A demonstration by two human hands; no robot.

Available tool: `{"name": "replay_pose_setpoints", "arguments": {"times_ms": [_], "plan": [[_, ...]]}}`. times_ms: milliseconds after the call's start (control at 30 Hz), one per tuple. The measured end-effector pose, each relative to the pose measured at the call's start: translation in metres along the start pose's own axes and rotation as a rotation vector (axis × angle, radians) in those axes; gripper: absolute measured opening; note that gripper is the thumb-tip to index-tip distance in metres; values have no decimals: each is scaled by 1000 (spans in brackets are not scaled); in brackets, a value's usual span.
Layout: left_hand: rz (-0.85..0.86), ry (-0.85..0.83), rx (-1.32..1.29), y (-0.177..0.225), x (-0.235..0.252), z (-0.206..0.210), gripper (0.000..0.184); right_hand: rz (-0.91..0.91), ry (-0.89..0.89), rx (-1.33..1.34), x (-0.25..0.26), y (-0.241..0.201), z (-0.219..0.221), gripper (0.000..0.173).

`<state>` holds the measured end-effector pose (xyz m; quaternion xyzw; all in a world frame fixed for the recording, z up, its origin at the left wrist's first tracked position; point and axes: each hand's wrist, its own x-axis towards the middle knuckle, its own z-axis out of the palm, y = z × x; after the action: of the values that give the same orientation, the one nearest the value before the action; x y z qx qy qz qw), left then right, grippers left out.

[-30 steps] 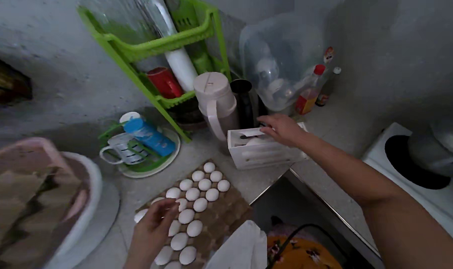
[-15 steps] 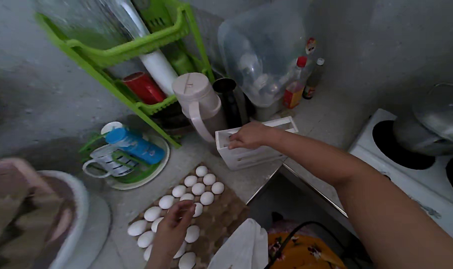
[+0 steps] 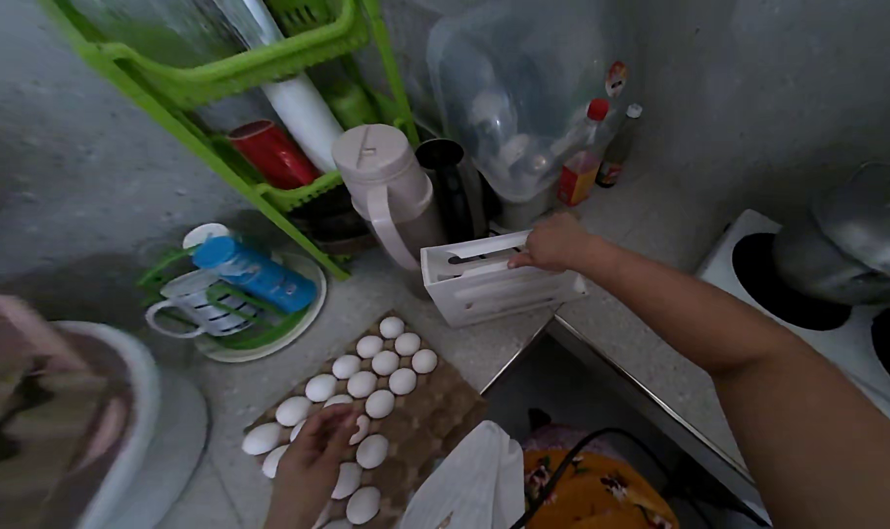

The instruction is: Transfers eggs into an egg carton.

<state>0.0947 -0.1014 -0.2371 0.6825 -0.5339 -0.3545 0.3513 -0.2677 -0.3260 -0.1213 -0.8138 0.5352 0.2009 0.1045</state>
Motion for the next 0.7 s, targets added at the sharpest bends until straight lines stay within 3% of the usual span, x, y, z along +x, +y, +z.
{"name": "replay_pose_setpoints", "arguments": {"times_ms": [333,433,600,700], "plan": [[-68,-7,7,-3,-8,-2,37,79,5,165,7,20,6,77],[-63,-46,130,-6,-11,1,37,60,40,209,10,27,7,75],[-44,-188,407,-10,-5,23,38,-117,335,369,3,36,12,51],[94,-162,476,-12,10,47,45,-227,447,440,-10,20,5,37]]}}
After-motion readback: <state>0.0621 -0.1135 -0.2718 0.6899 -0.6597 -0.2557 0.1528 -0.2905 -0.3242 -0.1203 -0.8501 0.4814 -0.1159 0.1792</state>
